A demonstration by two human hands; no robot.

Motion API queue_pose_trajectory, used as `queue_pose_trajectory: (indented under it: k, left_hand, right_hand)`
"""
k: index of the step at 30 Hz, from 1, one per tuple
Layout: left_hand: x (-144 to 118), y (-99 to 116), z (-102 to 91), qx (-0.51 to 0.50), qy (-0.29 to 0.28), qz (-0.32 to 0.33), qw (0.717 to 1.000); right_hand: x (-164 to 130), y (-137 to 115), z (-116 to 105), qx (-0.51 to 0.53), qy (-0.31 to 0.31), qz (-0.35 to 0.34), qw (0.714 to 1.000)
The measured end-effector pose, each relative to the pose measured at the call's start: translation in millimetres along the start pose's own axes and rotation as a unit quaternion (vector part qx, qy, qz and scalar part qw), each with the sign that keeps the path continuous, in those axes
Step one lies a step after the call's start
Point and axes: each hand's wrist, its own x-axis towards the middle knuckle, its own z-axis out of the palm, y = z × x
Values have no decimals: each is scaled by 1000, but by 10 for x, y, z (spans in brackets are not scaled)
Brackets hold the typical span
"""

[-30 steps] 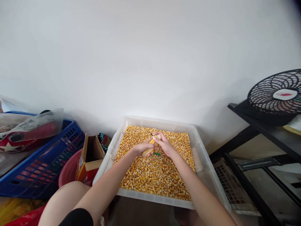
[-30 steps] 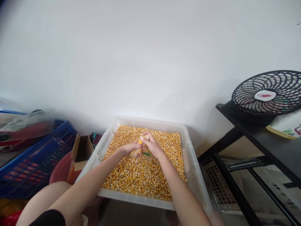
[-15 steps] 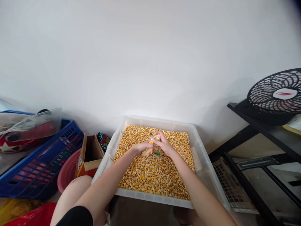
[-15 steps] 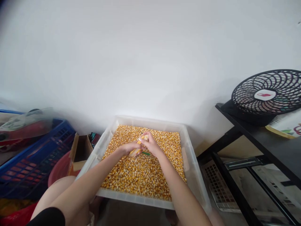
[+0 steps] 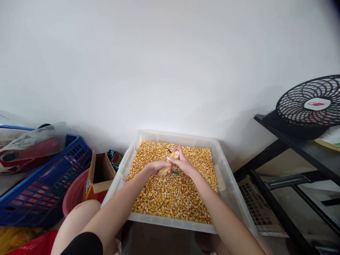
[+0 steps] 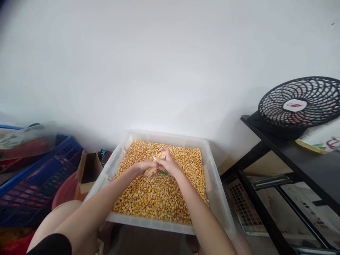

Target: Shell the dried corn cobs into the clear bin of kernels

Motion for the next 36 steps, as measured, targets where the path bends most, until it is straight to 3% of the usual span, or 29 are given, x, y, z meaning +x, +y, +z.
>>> queue_pose_trajectory:
  k: [5,10,12,19,26,31,36]
  left_hand:
    - [-46,42,-9,-43,0,-29,999]
    - [30,69,37,-111,71,8,991]
    - [50,89,77,-105,85,9,991]
    - [39,104,186,15,148,53,987]
    - [53,95,218,-24,156,50,986]
    - [49,79,237,24,162,79,983]
    - [83,47,239,35,177,66,981]
  right_hand:
    - [-1,-21,-65,17,-25,-16,999]
    - [114,-15,-127,203,69,-41,976]
    - [153,-1,-160,231,97,-48,967]
    - [184,85,-201,193,127,-47,972]
    - [157,80,-171,198,97,-63,973]
    - [137,72,-166,170,78,-64,980]
    - [143,82,-167,137,75,-54,986]
